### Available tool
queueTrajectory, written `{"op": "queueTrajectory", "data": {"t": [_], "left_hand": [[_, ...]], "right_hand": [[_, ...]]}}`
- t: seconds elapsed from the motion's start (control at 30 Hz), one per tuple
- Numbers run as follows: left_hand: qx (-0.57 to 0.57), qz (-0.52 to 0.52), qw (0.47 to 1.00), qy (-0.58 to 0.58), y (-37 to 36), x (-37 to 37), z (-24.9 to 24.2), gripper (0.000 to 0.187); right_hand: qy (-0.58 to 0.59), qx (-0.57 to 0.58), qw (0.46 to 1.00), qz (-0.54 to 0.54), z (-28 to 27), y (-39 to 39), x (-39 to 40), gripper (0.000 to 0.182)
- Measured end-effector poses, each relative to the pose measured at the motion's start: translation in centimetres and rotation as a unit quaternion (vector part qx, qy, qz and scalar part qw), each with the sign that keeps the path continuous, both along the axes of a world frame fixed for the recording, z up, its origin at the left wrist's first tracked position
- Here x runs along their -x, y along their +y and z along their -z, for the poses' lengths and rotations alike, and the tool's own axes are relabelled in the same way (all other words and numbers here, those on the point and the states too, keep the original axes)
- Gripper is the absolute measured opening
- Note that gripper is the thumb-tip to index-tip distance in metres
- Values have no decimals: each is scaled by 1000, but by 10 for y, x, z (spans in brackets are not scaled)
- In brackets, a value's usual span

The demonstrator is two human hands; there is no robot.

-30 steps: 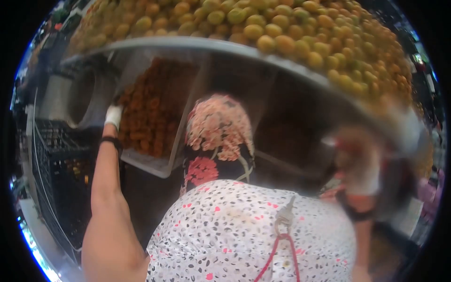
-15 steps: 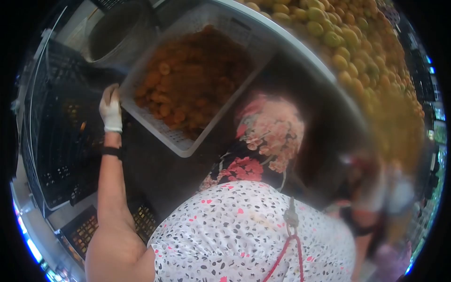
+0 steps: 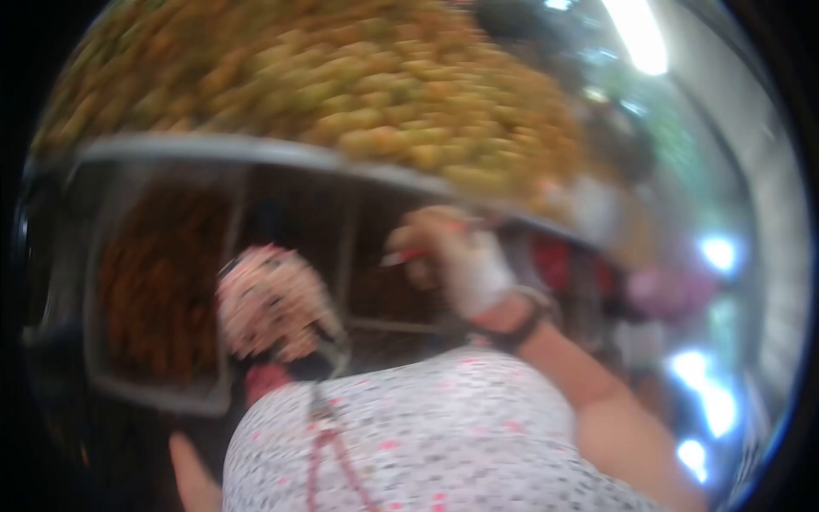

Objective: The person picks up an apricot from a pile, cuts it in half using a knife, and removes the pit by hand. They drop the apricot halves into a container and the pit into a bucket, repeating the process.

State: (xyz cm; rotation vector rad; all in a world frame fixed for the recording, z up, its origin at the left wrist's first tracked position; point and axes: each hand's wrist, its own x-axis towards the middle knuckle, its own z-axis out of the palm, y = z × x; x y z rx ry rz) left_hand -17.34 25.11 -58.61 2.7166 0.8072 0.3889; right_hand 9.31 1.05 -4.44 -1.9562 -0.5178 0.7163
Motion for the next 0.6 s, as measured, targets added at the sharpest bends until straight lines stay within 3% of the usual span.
{"op": "queueTrajectory", "data": {"t": [0.03,0.07,0.13,0.2,0.4,0.6], "left_hand": [[10,51,997,-57,0,-92,-8,29],[18,89,991,-101,-3,-151,-25,29],[36,144,977,-150,-4,-209,-53,29],[55,176,968,-171,-17,-218,-55,28],[130,212,954,-165,-30,-183,-27,28],[154,225,944,-183,-6,-187,-47,27]], "right_hand": [[-34,-35,999,16,13,2,-2,24],[150,-149,975,71,30,-1,-14,23],[-17,-11,999,38,36,14,-19,24],[81,-32,989,116,29,15,-6,23],[80,-43,989,115,27,24,-4,23],[55,-97,987,116,24,8,-8,25]]}}
